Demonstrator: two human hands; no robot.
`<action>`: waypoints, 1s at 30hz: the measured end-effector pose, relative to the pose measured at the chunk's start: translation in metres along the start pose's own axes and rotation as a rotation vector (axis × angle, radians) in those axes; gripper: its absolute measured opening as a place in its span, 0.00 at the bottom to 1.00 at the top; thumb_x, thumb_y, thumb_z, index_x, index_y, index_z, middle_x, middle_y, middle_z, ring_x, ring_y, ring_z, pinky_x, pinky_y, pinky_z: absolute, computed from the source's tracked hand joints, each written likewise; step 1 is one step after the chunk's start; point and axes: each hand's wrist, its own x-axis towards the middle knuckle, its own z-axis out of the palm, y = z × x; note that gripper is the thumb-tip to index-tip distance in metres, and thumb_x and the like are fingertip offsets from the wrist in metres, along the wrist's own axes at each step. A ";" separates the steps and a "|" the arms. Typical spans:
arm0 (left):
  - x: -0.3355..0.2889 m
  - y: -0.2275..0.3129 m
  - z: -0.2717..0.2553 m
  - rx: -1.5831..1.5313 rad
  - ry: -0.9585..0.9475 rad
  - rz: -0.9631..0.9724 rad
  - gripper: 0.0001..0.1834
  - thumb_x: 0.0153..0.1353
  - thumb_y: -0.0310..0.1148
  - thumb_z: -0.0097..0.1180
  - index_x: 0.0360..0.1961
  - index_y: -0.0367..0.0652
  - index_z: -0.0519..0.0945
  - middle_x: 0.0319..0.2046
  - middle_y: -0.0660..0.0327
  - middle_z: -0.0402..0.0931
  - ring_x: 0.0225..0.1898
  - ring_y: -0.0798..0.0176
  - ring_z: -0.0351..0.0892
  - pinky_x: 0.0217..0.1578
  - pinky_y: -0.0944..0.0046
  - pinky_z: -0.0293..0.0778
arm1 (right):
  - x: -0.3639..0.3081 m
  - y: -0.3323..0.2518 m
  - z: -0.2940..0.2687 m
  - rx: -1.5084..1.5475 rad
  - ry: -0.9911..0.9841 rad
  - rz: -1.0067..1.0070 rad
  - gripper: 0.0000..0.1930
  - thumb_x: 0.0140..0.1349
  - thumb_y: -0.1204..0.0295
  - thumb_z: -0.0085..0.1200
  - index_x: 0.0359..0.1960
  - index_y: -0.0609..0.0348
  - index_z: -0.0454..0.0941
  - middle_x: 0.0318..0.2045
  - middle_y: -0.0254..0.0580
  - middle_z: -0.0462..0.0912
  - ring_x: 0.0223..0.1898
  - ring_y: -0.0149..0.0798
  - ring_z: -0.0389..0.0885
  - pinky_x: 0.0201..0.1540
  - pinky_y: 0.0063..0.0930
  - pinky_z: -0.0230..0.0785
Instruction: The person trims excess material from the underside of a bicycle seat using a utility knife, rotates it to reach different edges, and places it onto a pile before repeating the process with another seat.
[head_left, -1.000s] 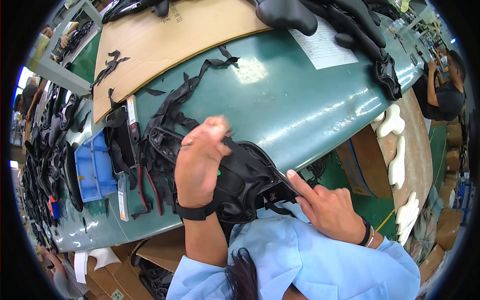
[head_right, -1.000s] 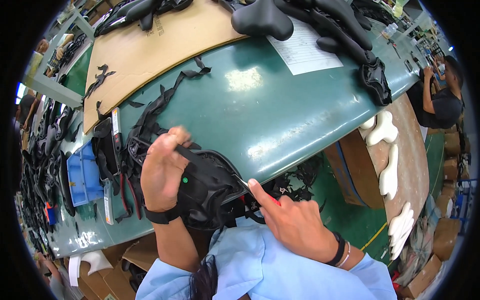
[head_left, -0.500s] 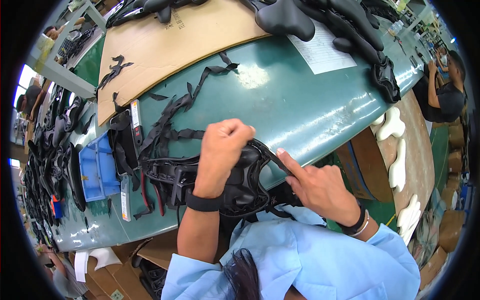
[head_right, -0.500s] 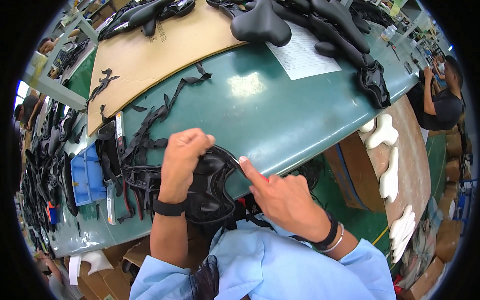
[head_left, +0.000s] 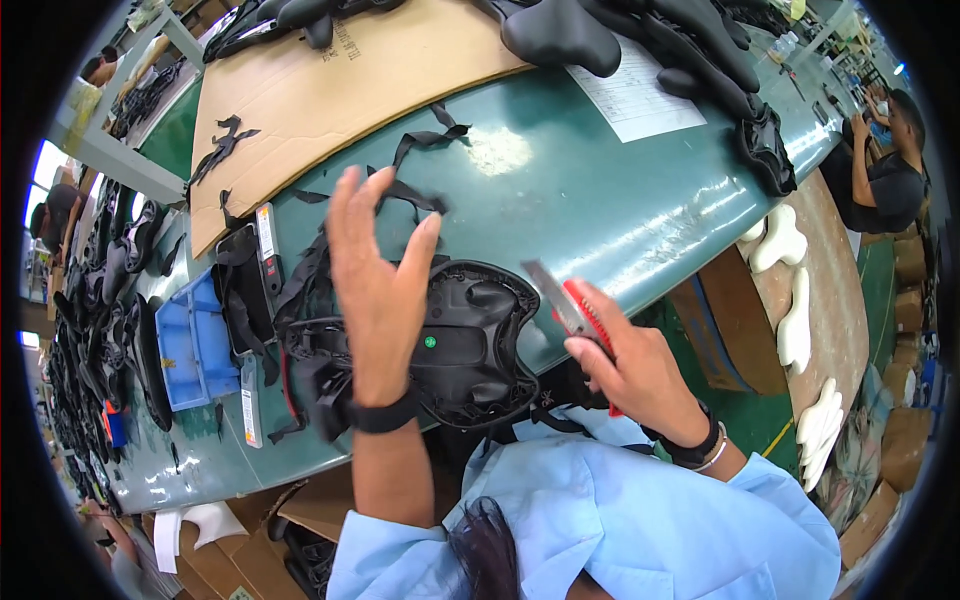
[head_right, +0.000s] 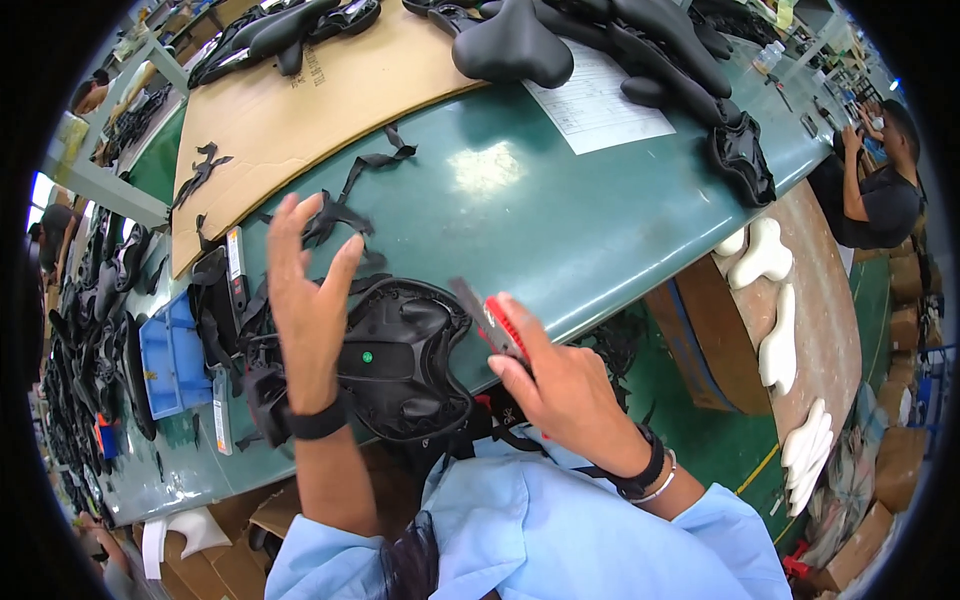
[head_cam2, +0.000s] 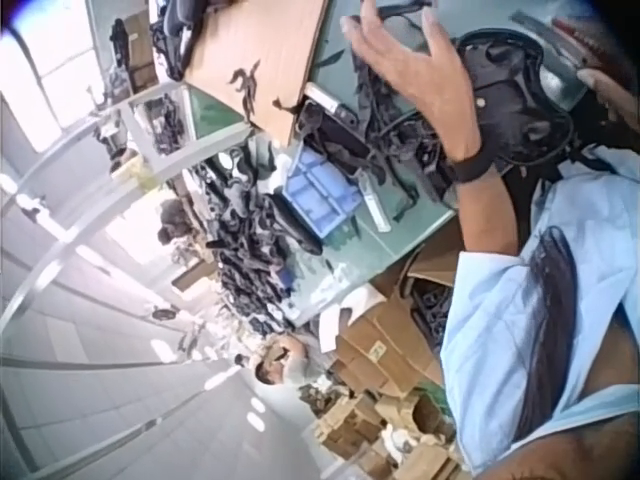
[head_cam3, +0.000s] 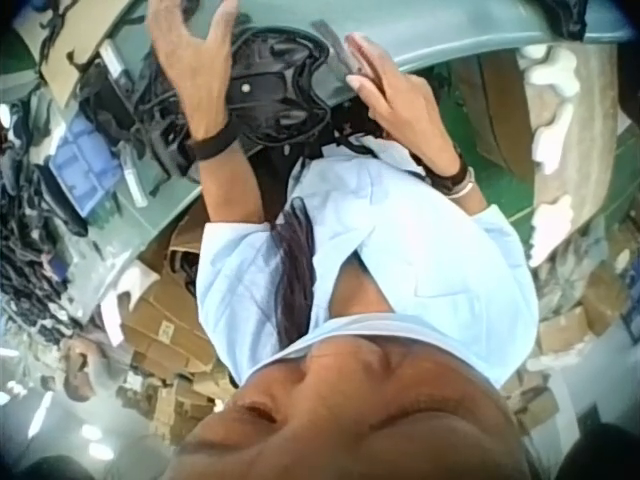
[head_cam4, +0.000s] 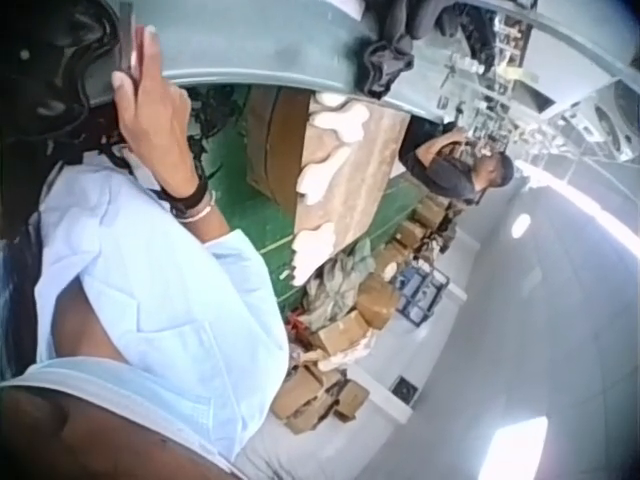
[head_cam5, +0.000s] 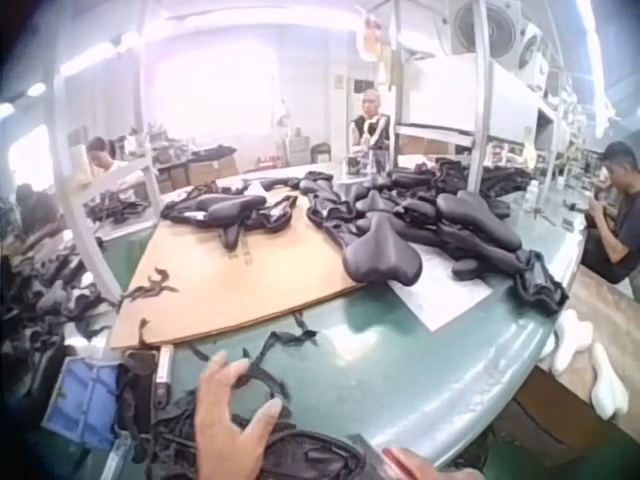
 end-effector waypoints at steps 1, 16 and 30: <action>-0.003 0.008 -0.017 0.336 -0.006 0.123 0.27 0.51 0.40 0.70 0.50 0.40 0.78 0.56 0.53 0.74 0.58 0.48 0.72 0.54 0.53 0.69 | -0.003 0.002 0.000 0.005 0.000 0.003 0.31 0.66 0.65 0.53 0.68 0.57 0.57 0.20 0.49 0.79 0.21 0.52 0.80 0.27 0.43 0.71; -0.107 0.007 -0.086 -0.426 -0.381 -0.811 0.25 0.58 0.30 0.65 0.55 0.32 0.73 0.48 0.59 0.78 0.48 0.65 0.76 0.53 0.65 0.70 | -0.002 0.037 -0.006 -0.042 -0.029 -0.325 0.29 0.65 0.73 0.54 0.68 0.53 0.63 0.33 0.45 0.82 0.25 0.43 0.80 0.31 0.27 0.74; -0.140 0.033 -0.061 -0.584 -0.001 -0.896 0.24 0.60 0.30 0.63 0.55 0.33 0.72 0.48 0.58 0.76 0.46 0.65 0.75 0.52 0.66 0.69 | -0.016 0.011 0.012 -0.140 -0.245 -0.225 0.36 0.64 0.70 0.54 0.72 0.54 0.52 0.20 0.47 0.76 0.20 0.51 0.75 0.22 0.43 0.66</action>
